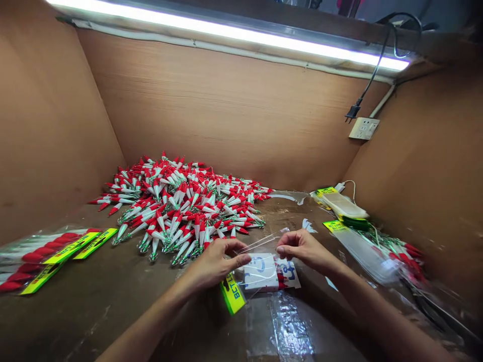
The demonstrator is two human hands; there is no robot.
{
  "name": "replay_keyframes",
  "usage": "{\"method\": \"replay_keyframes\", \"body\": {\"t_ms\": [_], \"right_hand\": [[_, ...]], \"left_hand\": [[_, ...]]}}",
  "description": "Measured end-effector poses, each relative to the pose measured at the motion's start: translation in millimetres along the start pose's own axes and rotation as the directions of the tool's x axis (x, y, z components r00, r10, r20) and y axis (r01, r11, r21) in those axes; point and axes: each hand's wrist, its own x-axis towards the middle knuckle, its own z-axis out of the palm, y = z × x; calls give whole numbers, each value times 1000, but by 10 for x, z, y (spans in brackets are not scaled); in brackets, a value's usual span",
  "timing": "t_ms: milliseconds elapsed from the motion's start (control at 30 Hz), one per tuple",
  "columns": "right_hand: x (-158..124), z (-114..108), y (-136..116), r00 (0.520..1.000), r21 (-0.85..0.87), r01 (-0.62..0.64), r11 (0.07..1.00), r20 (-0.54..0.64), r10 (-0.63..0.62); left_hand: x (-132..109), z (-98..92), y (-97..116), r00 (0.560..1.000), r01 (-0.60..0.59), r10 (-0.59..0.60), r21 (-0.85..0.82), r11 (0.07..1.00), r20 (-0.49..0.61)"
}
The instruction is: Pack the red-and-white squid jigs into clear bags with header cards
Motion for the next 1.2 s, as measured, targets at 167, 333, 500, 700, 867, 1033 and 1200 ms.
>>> {"method": "replay_keyframes", "body": {"t_ms": [167,333,500,700,867,1033,1200], "right_hand": [[47,209,80,995,26,61,998,-82,-59],[-38,204,92,913,-434,151,888,-283,-294],[-156,586,76,934,-707,334,623,162,-317],[-215,767,-112,921,-716,390,579,296,-255],[-490,473,-237,865,-597,488,636,425,-265],[-800,299,111,952,-691,282,665,113,-286],[-995,24,513,887,-787,-141,600,-370,-277]], "left_hand": [[24,75,-28,998,50,-51,-36,998,-29],[74,-118,-108,978,43,-27,73,996,-207],[27,-230,-57,902,9,160,389,921,-401],[-32,-129,-62,806,-143,475,662,736,-354],[-79,-92,-71,785,-149,552,780,608,-281],[-122,-34,-29,764,-197,615,837,511,-196],[-137,144,-50,787,-289,617,864,412,-31]]}}
